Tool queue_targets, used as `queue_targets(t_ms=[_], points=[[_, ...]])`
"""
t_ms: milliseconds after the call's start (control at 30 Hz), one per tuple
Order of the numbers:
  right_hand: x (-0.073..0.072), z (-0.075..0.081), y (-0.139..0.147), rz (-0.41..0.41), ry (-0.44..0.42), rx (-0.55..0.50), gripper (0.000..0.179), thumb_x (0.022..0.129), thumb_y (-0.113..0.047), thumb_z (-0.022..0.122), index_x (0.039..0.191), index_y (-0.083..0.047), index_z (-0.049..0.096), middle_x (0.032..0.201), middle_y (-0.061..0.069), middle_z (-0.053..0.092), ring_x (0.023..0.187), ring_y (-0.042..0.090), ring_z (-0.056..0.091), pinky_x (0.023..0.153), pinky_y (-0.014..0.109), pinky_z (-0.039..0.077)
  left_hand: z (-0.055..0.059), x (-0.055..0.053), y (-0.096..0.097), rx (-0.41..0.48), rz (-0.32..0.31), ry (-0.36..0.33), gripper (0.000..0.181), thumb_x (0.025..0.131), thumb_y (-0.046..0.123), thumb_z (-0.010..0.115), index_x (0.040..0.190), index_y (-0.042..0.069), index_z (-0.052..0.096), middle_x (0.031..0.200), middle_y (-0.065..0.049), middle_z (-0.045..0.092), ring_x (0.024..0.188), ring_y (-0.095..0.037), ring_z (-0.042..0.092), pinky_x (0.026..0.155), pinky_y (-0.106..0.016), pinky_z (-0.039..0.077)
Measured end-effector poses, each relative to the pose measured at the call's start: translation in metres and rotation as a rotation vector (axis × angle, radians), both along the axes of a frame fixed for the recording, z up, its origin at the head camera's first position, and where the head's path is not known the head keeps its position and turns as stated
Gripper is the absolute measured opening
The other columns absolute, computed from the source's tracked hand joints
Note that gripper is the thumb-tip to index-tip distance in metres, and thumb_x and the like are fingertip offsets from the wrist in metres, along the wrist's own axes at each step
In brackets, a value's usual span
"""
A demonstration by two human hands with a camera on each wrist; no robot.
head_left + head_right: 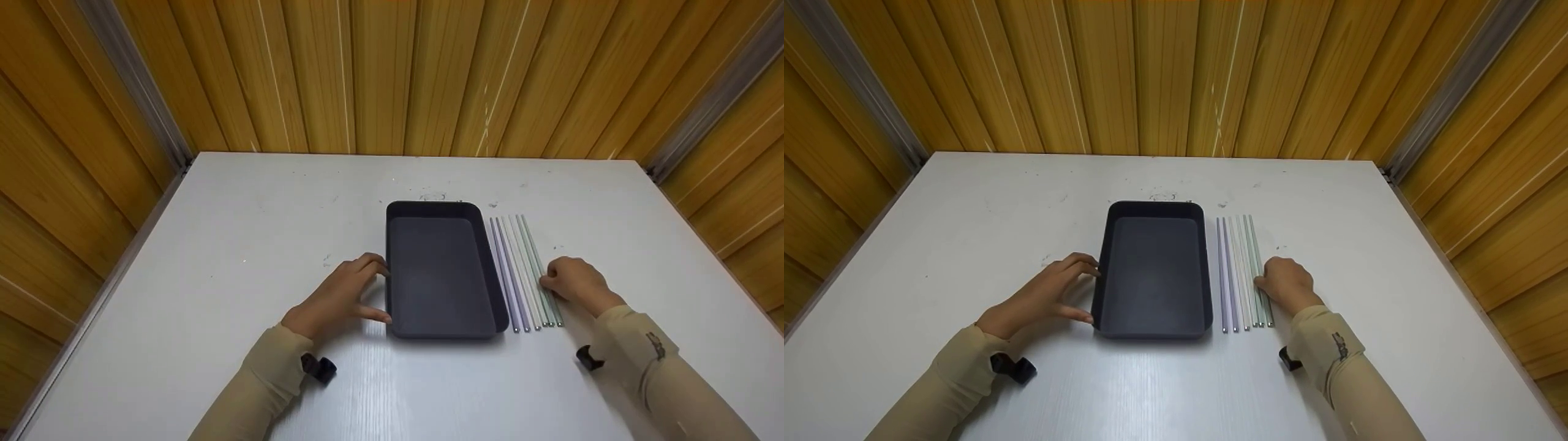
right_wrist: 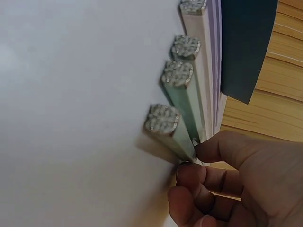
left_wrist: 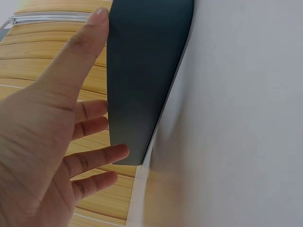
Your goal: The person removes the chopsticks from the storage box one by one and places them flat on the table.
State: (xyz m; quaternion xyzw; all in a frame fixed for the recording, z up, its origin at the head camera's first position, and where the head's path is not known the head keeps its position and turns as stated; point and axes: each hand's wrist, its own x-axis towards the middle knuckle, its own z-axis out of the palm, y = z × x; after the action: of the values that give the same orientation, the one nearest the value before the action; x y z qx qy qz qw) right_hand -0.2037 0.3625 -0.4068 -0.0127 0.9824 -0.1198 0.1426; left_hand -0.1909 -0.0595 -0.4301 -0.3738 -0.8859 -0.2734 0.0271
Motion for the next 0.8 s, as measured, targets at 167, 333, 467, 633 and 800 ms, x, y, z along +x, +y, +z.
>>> queue_targets(t_ms=[167, 333, 467, 633, 800], points=[[-0.001, -0.0009, 0.0001, -0.003, -0.001, 0.01, 0.024, 0.091, -0.023, 0.056, 0.077, -0.004, 0.059, 0.071, 0.005, 0.056, 0.066, 0.018, 0.048, 0.056, 0.027, 0.036, 0.0003, 0.0, -0.0005, -0.001, 0.003, 0.006, 0.069, 0.066, 0.05, 0.081, 0.118, 0.01, 0.057, 0.13, -0.003, 0.053, 0.115, -0.023, 0.055, 0.105, -0.042, 0.044], [-0.0004, -0.0012, -0.001, 0.0, 0.005, 0.014, 0.023, 0.09, -0.023, 0.057, 0.082, -0.002, 0.061, 0.074, 0.006, 0.058, 0.067, 0.019, 0.049, 0.057, 0.027, 0.037, -0.0016, 0.0002, -0.0014, 0.001, 0.004, 0.002, 0.07, 0.066, 0.05, 0.081, 0.118, 0.01, 0.057, 0.131, -0.004, 0.053, 0.115, -0.023, 0.055, 0.104, -0.042, 0.044], [0.0009, -0.0007, -0.0012, 0.008, 0.015, 0.01, 0.023, 0.089, -0.024, 0.057, 0.08, -0.003, 0.06, 0.073, 0.006, 0.057, 0.067, 0.018, 0.049, 0.057, 0.027, 0.037, -0.0028, 0.0005, -0.0021, 0.011, 0.002, 0.002, 0.071, 0.066, 0.051, 0.081, 0.118, 0.009, 0.057, 0.13, -0.004, 0.053, 0.114, -0.023, 0.055, 0.103, -0.042, 0.044], [0.0009, 0.0003, 0.0004, 0.01, 0.006, 0.003, 0.024, 0.09, -0.024, 0.055, 0.08, -0.003, 0.061, 0.075, 0.008, 0.058, 0.068, 0.02, 0.049, 0.058, 0.028, 0.038, -0.0018, 0.0019, -0.0023, 0.004, 0.012, -0.006, 0.07, 0.067, 0.051, 0.08, 0.119, 0.011, 0.056, 0.131, -0.002, 0.052, 0.114, -0.023, 0.054, 0.102, -0.041, 0.044], [0.0007, 0.0005, 0.0034, 0.011, -0.012, 0.007, 0.026, 0.092, -0.025, 0.053, 0.085, -0.002, 0.062, 0.08, 0.011, 0.061, 0.07, 0.021, 0.05, 0.059, 0.03, 0.041, -0.0013, 0.0036, -0.0017, -0.005, 0.018, -0.006, 0.07, 0.066, 0.048, 0.081, 0.119, 0.01, 0.056, 0.132, -0.004, 0.051, 0.113, -0.025, 0.055, 0.102, -0.042, 0.045]])
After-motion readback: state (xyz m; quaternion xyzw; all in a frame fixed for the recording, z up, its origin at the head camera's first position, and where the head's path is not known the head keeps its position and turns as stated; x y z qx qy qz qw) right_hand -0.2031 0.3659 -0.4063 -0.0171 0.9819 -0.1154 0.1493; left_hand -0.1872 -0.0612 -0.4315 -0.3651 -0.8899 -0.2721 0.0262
